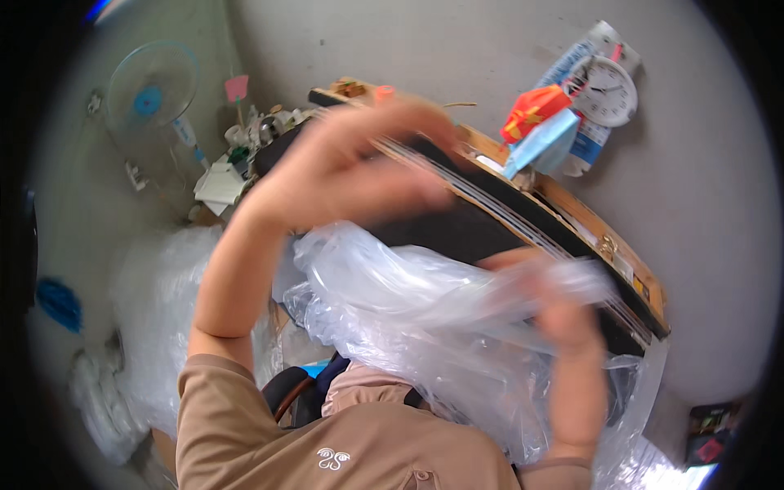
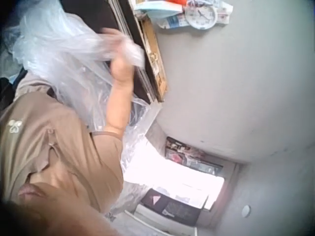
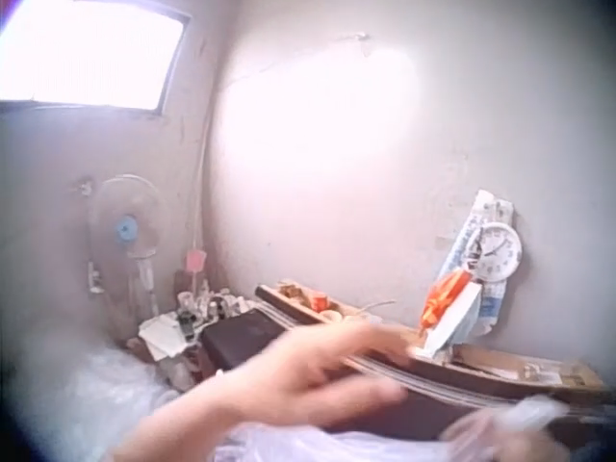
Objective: Wrapping a flat-panel monitor or similar electronic device with clear plastic protective film.
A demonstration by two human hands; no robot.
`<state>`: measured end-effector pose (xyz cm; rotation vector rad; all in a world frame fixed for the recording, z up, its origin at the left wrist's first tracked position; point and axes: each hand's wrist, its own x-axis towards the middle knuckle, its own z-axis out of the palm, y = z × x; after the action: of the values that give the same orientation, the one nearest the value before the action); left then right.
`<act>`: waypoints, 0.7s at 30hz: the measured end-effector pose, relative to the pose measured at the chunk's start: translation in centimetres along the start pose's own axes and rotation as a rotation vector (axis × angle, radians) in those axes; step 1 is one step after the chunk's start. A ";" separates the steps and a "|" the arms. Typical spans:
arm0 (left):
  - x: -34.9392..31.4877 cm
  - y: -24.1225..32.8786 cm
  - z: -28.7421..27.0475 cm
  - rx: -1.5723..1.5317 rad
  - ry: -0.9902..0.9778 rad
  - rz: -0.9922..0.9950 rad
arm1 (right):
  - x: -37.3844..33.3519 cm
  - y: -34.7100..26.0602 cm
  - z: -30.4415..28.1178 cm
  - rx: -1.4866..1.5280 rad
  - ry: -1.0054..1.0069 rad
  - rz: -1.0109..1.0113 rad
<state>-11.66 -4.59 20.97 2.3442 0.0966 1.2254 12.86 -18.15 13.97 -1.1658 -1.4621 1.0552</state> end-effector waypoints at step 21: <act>-15.8 2.4 -2.3 0.255 0.528 0.037 | 9.2 4.2 16.8 0.228 -0.309 -0.338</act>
<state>-23.26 -10.26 11.27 2.1657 0.4073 1.9205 -3.77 -9.46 8.43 -0.5857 -1.6546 1.1600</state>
